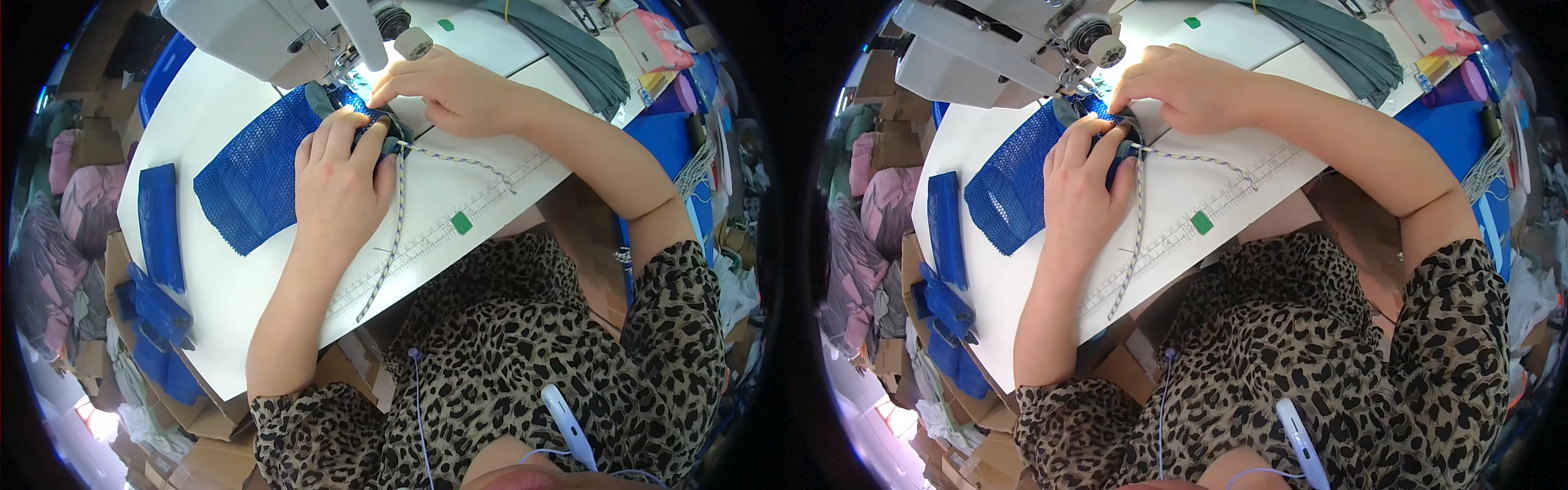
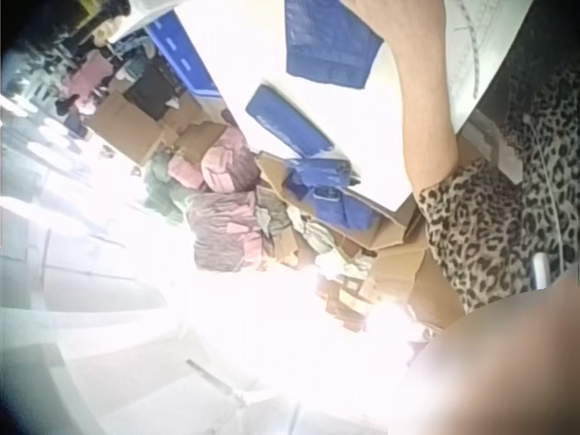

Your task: The recorder is sewing a blue mesh pouch with a green fabric trim using an industrial sewing machine.

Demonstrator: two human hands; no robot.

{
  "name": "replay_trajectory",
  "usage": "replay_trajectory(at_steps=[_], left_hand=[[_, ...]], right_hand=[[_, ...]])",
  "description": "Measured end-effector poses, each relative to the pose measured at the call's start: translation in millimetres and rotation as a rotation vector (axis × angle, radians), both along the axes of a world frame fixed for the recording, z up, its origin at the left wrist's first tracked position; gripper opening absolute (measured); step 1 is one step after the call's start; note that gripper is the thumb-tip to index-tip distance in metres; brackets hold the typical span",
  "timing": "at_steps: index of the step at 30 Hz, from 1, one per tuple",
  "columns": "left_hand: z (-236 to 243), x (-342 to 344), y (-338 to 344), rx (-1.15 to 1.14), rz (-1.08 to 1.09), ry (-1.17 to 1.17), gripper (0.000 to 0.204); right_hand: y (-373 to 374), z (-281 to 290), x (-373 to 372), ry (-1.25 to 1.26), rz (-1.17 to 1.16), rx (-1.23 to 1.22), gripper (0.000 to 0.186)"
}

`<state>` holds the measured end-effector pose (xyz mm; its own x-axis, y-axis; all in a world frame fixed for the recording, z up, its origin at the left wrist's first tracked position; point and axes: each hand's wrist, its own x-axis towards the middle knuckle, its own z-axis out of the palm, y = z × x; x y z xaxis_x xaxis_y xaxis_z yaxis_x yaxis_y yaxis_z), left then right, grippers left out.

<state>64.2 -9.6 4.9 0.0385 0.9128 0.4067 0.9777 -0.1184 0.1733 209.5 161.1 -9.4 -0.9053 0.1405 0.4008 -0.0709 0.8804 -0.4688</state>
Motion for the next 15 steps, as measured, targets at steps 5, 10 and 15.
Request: replay_trajectory(at_steps=[5,10,15], left_hand=[[-0.6,-0.3,-0.8,-0.008,0.003,-0.003,0.028],[-0.6,0.3,0.2,-0.008,0.007,-0.007,0.027],[-0.8,-0.7,-0.1,-0.012,0.006,-0.008,0.025]], right_hand=[[-1.1,-0.5,-0.6,0.002,0.022,0.066,0.042],[-2.6,1.6,0.9,-0.012,0.014,0.089,0.039],[-2.0,1.6,-0.6,-0.015,0.006,0.109,0.036]])
